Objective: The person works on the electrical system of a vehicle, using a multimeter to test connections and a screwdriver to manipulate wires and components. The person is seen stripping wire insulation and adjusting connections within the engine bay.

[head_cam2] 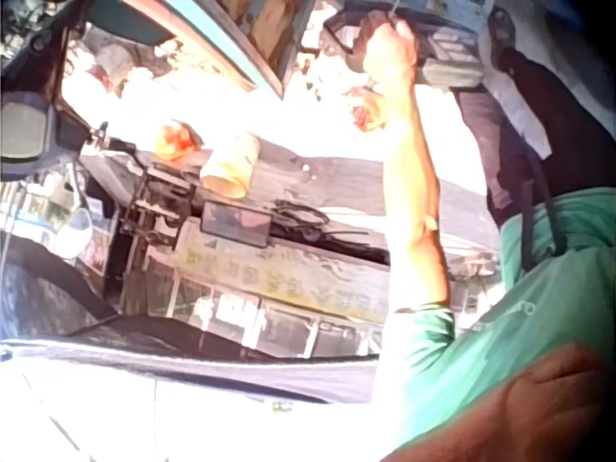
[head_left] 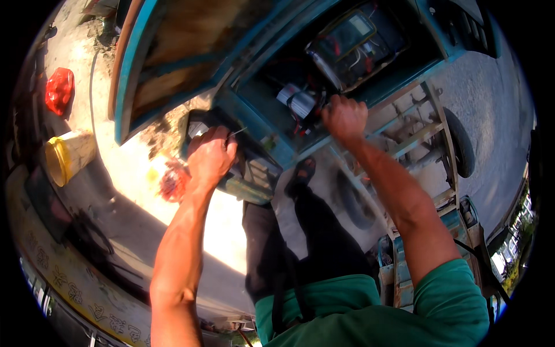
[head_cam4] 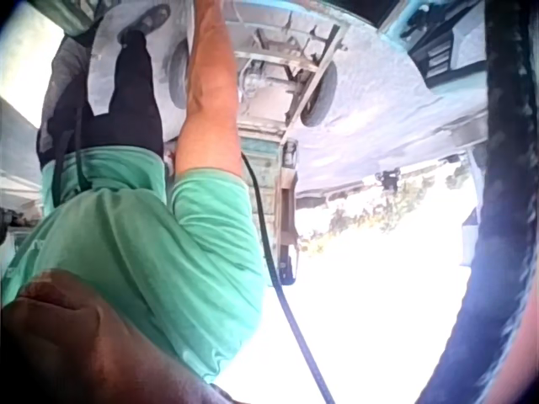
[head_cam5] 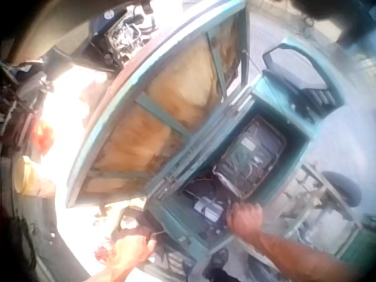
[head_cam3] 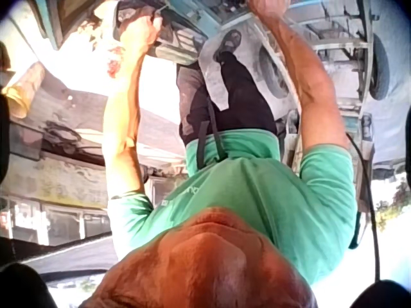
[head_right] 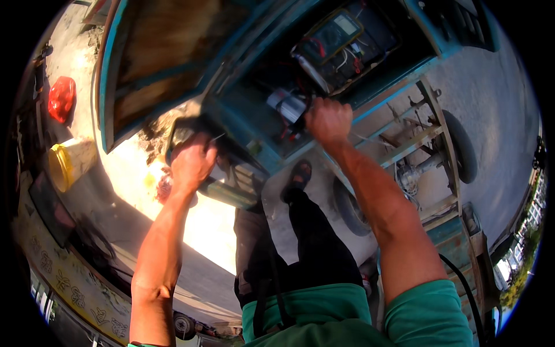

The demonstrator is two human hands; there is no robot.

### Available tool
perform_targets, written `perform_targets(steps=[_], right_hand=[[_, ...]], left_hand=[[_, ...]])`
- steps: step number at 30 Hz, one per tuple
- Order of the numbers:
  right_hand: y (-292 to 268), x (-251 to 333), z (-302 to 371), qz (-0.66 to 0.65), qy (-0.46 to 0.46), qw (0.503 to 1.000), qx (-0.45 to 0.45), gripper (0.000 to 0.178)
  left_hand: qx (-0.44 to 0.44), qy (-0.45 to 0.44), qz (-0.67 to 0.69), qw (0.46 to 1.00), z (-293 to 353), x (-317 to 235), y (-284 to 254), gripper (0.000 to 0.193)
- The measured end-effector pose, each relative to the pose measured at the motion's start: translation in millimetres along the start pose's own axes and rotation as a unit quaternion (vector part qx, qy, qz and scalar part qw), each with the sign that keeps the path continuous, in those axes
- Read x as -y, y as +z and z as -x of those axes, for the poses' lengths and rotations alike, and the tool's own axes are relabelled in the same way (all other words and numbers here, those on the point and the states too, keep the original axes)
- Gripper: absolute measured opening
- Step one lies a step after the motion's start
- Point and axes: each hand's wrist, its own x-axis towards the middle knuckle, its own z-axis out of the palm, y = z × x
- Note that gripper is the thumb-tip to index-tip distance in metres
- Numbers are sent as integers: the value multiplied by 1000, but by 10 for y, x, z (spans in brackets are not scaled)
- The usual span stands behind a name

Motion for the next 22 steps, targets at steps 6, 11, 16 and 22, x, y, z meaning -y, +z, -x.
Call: perform_targets(steps=[6, 11, 16, 22], right_hand=[[13, 18, -67, -4, -2, 1000, -2, 28], [-91, 110, -39, 35, -3, 999, -6, 30], [12, 29, -25, 20, -24, 998, -54, 25], [73, -4, -54, 18, -37, 998, -53, 35]], left_hand=[[-6, -5, -14, 1000, -35, 16, 2, 18], [-9, -35, -4, 999, -9, -20, -57, 16], [-25, -4, -2, 1000, -2, 19, -103, 19], [-7, -29, -2, 1000, 37, 19, -91, 22]])
